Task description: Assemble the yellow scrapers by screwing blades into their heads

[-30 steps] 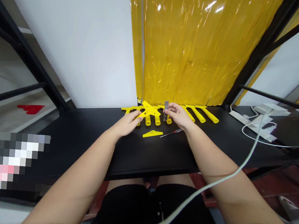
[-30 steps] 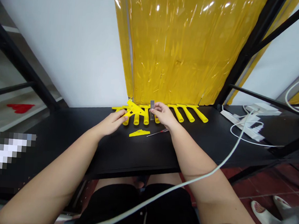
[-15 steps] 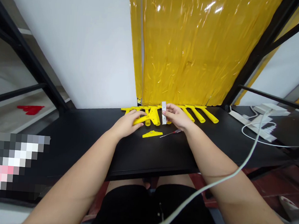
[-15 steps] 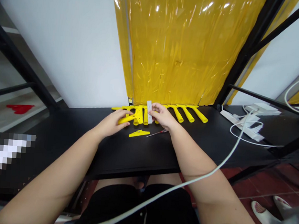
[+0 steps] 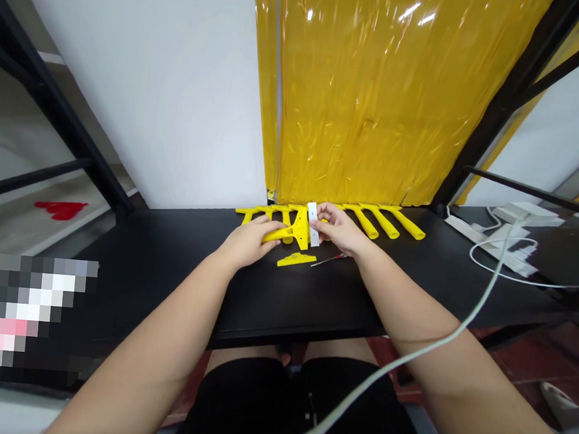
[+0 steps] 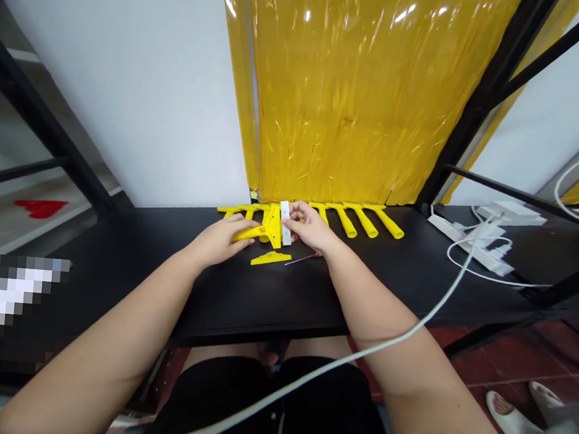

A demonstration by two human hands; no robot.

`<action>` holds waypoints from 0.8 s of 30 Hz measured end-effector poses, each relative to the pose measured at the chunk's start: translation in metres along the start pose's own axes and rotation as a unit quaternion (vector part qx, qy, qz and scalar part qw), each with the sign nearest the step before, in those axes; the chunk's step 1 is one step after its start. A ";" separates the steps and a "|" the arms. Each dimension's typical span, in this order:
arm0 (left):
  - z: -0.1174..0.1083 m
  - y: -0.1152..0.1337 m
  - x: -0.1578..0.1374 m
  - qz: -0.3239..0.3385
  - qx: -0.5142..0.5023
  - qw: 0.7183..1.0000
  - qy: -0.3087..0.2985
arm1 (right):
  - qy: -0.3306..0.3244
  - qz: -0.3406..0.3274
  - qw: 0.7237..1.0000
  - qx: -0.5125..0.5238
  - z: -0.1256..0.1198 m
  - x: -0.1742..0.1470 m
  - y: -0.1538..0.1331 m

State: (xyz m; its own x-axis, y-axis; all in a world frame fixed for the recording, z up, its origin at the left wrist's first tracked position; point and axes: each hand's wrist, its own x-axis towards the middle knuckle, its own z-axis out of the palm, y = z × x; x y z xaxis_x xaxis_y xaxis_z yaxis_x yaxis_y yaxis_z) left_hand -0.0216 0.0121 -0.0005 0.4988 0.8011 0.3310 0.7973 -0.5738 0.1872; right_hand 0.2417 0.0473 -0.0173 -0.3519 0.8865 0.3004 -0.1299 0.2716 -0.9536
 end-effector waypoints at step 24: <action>0.000 0.023 -0.004 0.086 -0.026 0.996 -0.017 | -0.075 0.058 0.995 -0.027 0.009 -0.001 0.007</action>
State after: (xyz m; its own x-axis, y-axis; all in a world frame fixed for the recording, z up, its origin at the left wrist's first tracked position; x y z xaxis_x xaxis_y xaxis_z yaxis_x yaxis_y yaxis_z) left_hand -0.0054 -0.0038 0.0027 0.6388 0.6943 0.3314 0.6805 -0.7109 0.1776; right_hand 0.2326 0.0453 -0.0235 -0.4963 0.8485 0.1837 -0.0320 0.1936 -0.9806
